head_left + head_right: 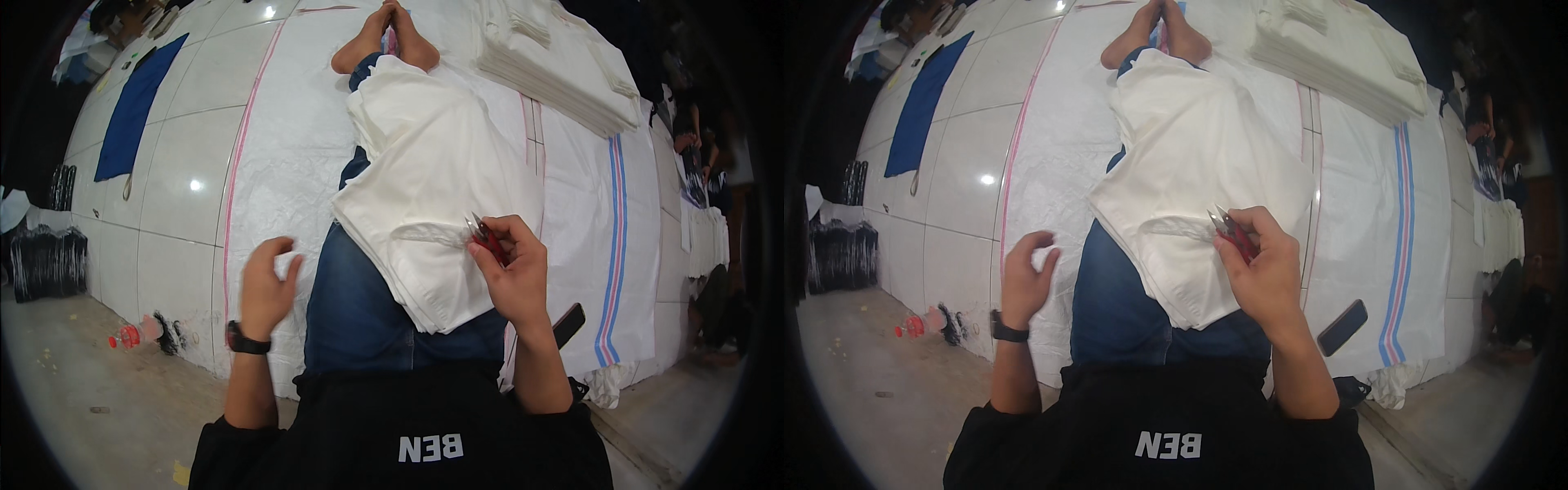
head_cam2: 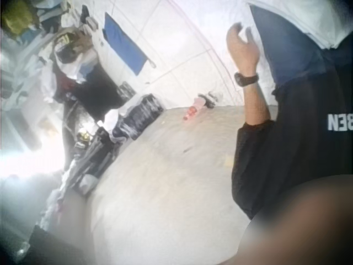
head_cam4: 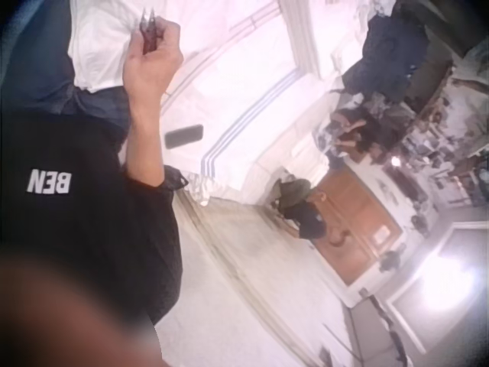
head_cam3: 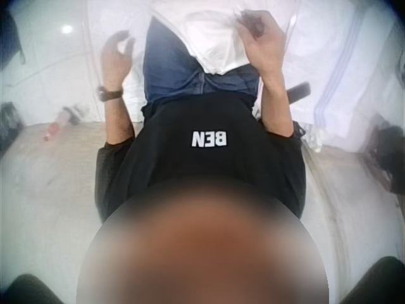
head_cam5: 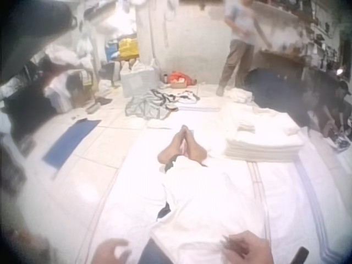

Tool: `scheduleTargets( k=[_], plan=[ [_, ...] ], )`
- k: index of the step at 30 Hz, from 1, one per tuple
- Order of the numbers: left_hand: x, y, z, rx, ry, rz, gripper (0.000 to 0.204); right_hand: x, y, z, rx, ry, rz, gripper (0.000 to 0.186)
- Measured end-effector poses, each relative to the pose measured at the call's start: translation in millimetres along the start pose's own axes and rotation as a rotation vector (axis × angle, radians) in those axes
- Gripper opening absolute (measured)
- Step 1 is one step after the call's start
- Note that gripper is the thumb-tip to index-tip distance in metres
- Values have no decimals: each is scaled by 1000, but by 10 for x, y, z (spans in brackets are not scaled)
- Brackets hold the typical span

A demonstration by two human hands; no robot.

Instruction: The person sits on the floor and folds white shirts, then uses small scissors to trim loose threads from the collars and edges. The person handles shirts one at a time, smoothing them before cutting.

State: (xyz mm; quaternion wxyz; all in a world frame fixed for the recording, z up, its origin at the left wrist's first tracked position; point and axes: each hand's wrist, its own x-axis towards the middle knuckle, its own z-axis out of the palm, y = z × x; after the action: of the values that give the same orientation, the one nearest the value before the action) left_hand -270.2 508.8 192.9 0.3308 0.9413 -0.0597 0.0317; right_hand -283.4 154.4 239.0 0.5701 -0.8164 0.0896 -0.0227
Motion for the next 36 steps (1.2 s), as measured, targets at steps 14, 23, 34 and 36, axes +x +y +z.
scheduleTargets(
  k=[14,23,34,36],
  plan=[
    [461,1142,1166,-258,31,342,13,-32,110,62,-35,21,41,26],
    [653,929,879,-612,-473,25,20,-57,-24,165,-648,-85,-416,22],
    [574,980,853,-574,-380,55,18,-42,-58,326,-889,-108,-556,27],
    [545,983,818,-585,-374,56,16,-37,-64,325,-872,-82,-553,27]
  ],
)
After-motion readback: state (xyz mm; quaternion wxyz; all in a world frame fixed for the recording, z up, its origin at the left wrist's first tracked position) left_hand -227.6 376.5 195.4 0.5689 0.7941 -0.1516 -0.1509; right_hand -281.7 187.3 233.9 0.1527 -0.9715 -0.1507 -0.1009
